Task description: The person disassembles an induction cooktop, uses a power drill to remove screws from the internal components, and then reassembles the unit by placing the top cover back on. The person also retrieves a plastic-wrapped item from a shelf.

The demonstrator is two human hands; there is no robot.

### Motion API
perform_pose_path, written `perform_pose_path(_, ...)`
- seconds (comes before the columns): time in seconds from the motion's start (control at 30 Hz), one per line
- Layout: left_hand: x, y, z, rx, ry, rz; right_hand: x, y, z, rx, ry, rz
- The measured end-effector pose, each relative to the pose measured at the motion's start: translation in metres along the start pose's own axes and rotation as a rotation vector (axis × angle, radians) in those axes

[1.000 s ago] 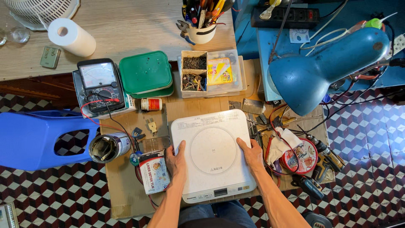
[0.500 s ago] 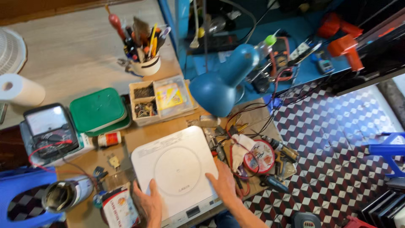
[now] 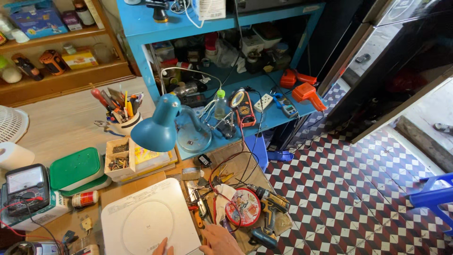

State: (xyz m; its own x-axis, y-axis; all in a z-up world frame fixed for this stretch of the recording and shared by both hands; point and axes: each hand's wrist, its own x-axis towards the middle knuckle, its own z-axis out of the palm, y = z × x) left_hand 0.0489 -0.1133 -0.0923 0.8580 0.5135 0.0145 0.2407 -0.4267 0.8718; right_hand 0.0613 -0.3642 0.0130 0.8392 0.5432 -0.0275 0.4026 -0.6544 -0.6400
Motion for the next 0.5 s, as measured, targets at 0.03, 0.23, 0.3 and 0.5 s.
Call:
perform_pose_path(0.03, -0.002, 0.013, 0.01, 0.01, -0.123, -0.179, -0.006, -0.006, -0.022, 0.073, -0.071, 0.127)
perform_pose_path(0.23, -0.024, 0.098, 0.046, -0.418, -0.473, -0.671, -0.013, -0.077, -0.106, 0.341, 0.295, -0.309)
perform_pose_path(0.3, -0.033, 0.119, 0.038, -0.722, -0.489, -0.722, -0.011, -0.095, -0.117, 0.297, 0.326, -0.441)
perform_pose_path(0.5, -0.059, 0.189, 0.02, -1.772, -0.766, -0.522, -0.005, -0.078, -0.108, -0.027, 0.152, -0.318)
